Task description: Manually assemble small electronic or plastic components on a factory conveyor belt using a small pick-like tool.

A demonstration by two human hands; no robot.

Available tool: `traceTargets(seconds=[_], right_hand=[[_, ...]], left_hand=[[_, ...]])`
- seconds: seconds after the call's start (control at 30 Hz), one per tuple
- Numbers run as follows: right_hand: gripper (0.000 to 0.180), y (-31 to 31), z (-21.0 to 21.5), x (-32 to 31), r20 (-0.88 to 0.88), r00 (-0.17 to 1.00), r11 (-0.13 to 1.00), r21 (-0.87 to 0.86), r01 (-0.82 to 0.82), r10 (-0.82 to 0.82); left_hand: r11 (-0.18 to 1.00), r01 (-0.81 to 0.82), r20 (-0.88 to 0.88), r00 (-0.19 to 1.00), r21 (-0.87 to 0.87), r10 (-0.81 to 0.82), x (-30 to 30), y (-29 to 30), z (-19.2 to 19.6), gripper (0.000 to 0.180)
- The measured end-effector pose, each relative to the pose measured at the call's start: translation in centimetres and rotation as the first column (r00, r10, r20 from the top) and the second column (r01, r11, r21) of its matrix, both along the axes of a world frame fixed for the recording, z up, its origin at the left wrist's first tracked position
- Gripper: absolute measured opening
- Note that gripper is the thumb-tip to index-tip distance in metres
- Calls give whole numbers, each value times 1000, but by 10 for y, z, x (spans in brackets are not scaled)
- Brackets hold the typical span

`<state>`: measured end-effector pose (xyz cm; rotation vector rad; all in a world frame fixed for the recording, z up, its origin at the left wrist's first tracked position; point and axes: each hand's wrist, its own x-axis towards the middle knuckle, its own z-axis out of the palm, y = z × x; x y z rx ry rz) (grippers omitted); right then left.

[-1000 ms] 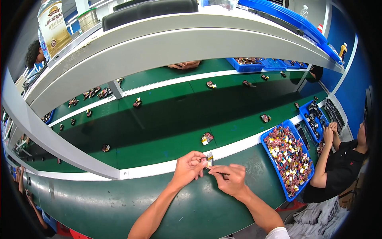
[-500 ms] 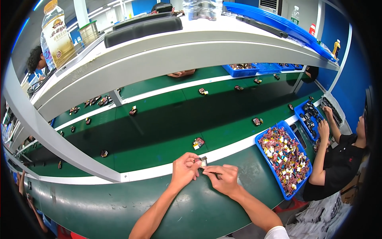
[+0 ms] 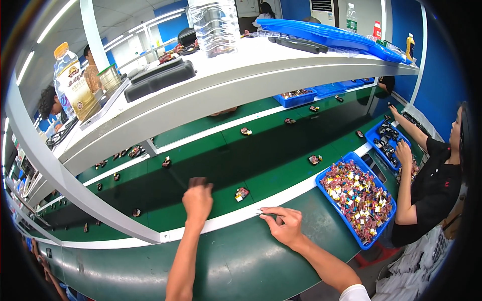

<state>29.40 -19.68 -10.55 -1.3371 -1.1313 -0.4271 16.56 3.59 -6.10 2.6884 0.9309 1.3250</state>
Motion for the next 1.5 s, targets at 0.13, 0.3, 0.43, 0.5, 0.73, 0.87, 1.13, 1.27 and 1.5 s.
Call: traceTargets(seconds=[0.13,0.3,0.43,0.5,0.73,0.87,1.13,1.27,1.5], right_hand=[[16,0,-3,-2,43,999,999,-29,14,-12],[15,-1,-2,-3,47,998,999,-28,38,-37],[15,-1,1,-3,49,998,999,-23,38,-37],[15,-1,1,-3,49,998,999,-19,37,-36],[16,-2,-4,-2,27,999,998,-38,42,-41],[12,4,-5,-1,-93,994,998,33,-53,55],[18,-9,14,8,-790,503,911,165,-378,352],[16,-4,11,0,-759,551,912,137,-386,347],[13,-2,-5,-9,-607,758,937,-64,-345,238]], left_hand=[[841,504,-152,831,-196,-534,45,-19,6,14],[854,454,-436,735,-253,-520,61,-10,7,15],[918,342,-468,789,-203,-398,55,-5,5,12],[935,284,-447,823,-213,-351,45,2,4,13],[589,170,-126,895,-790,-427,-9,4,13,14],[470,262,127,945,-843,-300,-35,-3,-2,14],[119,580,551,808,-806,-210,-12,-73,-32,20],[103,621,587,774,-777,-236,-9,-83,-46,20],[140,639,598,762,-756,-249,-10,-94,-48,20]])
